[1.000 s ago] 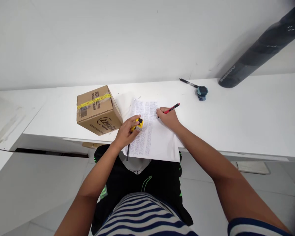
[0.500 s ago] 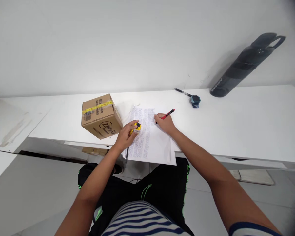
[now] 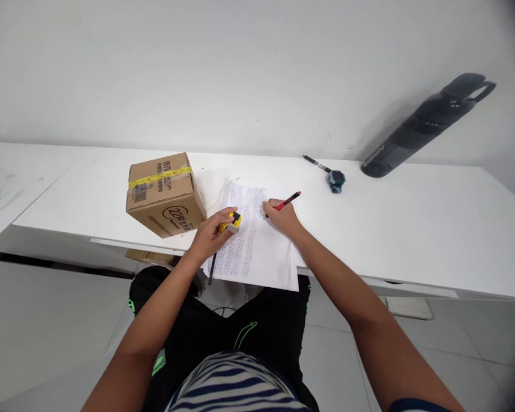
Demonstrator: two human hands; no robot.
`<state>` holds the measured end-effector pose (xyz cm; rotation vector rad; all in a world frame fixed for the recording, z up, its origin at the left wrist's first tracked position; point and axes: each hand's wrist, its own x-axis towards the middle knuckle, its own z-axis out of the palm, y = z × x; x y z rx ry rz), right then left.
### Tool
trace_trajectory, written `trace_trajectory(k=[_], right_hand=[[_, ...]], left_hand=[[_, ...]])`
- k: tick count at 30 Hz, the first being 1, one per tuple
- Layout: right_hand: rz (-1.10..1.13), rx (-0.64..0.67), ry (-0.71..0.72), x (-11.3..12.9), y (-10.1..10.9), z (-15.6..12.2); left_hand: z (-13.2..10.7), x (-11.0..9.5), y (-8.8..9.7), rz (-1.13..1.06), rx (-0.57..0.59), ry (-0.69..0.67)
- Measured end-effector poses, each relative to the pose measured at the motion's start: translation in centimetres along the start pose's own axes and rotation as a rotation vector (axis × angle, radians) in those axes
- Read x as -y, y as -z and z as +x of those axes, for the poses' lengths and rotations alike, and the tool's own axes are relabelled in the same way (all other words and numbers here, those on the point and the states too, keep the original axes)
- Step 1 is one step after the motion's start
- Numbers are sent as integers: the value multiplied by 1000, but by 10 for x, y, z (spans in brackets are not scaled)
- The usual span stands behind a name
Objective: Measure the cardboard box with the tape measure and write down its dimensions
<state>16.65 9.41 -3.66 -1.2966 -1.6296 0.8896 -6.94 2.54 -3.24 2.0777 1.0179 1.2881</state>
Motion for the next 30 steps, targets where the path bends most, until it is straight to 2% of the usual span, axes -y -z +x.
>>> trace_trajectory(k=[4, 6, 8, 10, 12, 13, 16, 18, 21, 23, 25, 27, 30], right_hand=[[-416, -110, 164, 6, 2, 6], [-594, -97, 185, 11, 3, 9], [-647, -82, 164, 17, 2, 9], [-544, -79, 170, 27, -3, 2], [-279, -21, 165, 39, -13, -11], [-109, 55, 130, 47, -18, -20], [341, 419, -28, 76, -36, -48], [516, 534, -58, 102, -47, -64], [645, 439, -11, 146, -60, -77], [672, 390, 13, 174, -64, -79], [630, 391, 62, 195, -64, -76], [497, 370, 174, 209, -59, -69], [220, 141, 391, 222, -48, -51]], left_hand=[[0, -11, 2, 135, 31, -52], [-1, -17, 4, 218, 56, -60], [-4, -21, 6, 285, 55, -60], [-8, -24, 7, 302, 27, -42], [-13, -31, 9, 236, -20, -20], [-16, -38, 10, 170, -54, -13], [-19, -72, 14, -124, -200, -20], [-16, -102, 21, -341, -287, -29], [-9, -140, 39, -481, -399, -75], [-6, -153, 58, -473, -442, -91], [-8, -153, 79, -433, -445, -63], [-13, -146, 101, -370, -516, -4], [-21, -130, 134, -270, -799, 51]])
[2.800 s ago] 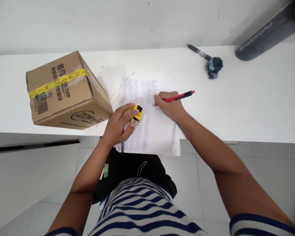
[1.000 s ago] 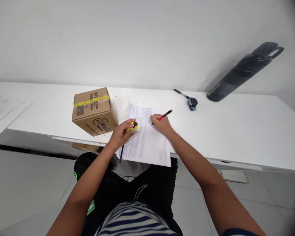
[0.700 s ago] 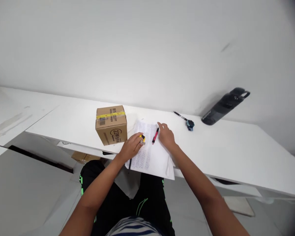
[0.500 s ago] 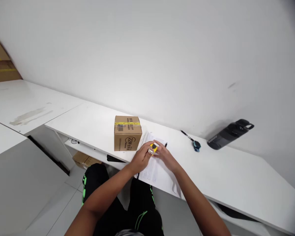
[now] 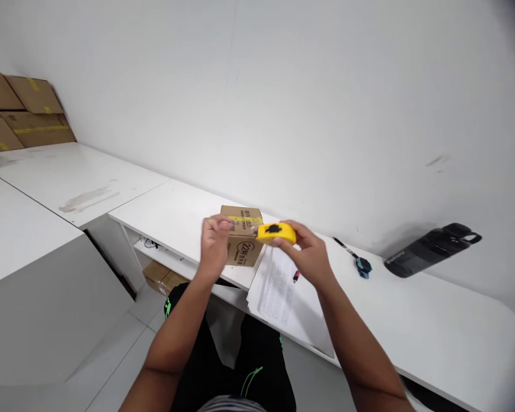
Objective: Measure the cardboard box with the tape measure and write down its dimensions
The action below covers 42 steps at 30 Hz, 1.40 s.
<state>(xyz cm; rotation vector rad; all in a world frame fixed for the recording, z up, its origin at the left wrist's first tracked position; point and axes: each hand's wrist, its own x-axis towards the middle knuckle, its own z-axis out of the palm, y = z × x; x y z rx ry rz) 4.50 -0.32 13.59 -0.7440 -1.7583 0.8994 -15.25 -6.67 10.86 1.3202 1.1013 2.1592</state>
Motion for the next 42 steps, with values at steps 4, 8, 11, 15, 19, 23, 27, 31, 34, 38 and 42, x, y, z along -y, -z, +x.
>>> trace_trajectory(k=[4, 8, 11, 15, 19, 23, 27, 31, 34, 38, 42], right_hand=[[-318, -118, 272, 8, 8, 24], [-394, 112, 551, 19, -2, 22], [-439, 205, 685, 27, -10, 9], [-491, 268, 680, 29, -6, 2], [-547, 221, 571, 15, 17, 26], [-577, 217, 287, -14, 43, 72], [-577, 417, 25, -40, 42, 102], [-613, 440, 107, -55, 27, 101], [-632, 448, 144, -62, 26, 94], [-657, 417, 239, -56, 35, 88], [-755, 208, 414, -30, 34, 64]], left_hand=[[17, -2, 18, 128, 128, 171], [14, -15, 9, 197, 416, 377], [6, -20, 2, 157, 489, 364], [8, -23, 5, 306, 448, 351], [40, -17, 20, 385, 327, 391], [81, 10, 41, 511, 230, 448], [92, 40, 46, 794, 415, 588], [86, 55, 42, 870, 469, 582], [84, 58, 40, 883, 465, 553], [92, 50, 44, 846, 473, 553], [113, 34, 46, 700, 413, 580]])
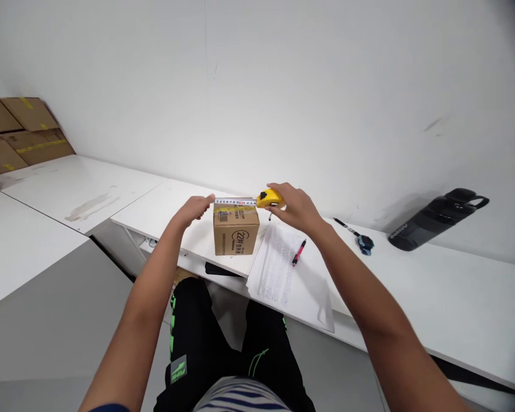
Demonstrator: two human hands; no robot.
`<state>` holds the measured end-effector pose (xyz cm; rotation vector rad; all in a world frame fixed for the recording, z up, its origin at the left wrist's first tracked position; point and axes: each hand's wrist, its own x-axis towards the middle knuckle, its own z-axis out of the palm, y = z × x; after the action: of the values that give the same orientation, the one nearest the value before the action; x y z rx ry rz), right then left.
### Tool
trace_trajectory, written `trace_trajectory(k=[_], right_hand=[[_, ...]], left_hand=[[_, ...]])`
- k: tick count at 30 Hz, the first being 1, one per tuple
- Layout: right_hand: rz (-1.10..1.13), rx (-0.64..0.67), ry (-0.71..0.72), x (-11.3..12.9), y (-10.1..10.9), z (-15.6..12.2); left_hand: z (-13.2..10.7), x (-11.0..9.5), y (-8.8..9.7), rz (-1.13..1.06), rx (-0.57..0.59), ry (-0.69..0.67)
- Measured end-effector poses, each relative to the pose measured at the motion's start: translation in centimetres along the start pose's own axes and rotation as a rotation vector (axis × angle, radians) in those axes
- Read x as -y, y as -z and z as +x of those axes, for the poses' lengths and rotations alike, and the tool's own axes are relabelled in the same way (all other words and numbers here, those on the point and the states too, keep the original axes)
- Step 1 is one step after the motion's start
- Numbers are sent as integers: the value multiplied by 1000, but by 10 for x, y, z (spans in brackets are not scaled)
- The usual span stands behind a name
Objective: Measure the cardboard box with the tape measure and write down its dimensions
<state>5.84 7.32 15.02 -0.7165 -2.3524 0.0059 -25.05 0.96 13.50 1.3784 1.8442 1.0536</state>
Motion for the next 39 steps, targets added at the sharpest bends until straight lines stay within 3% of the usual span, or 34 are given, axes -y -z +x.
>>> trace_trajectory(k=[4, 7, 9, 11, 16, 20, 26, 30, 34, 39], right_hand=[[-23, -258, -28, 70, -13, -33], [42, -517, -231, 124, -46, -52], [85, -600, -366, 145, -68, -54], [86, -573, -407, 151, -82, -47], [108, -436, -401, 129, -94, -22], [154, -473, -385, 118, -104, -17], [228, -571, -349, 118, -108, -25], [343, -497, -445, 114, -90, -34], [522, -340, -627, 86, -65, -45], [521, -451, -522, 35, -47, -33]], left_hand=[[24, -31, -3, 22, -5, -215], [48, -50, -24, 189, 12, -359], [60, -54, -39, 289, -25, -335], [68, -50, -49, 350, -34, -270], [72, -38, -60, 483, 52, -199], [69, -39, -67, 691, 80, -273], [61, -41, -75, 715, 31, -259], [60, -36, -75, 568, -26, -215], [60, -20, -60, 199, -143, -260], [43, 22, -20, -63, -254, -275]])
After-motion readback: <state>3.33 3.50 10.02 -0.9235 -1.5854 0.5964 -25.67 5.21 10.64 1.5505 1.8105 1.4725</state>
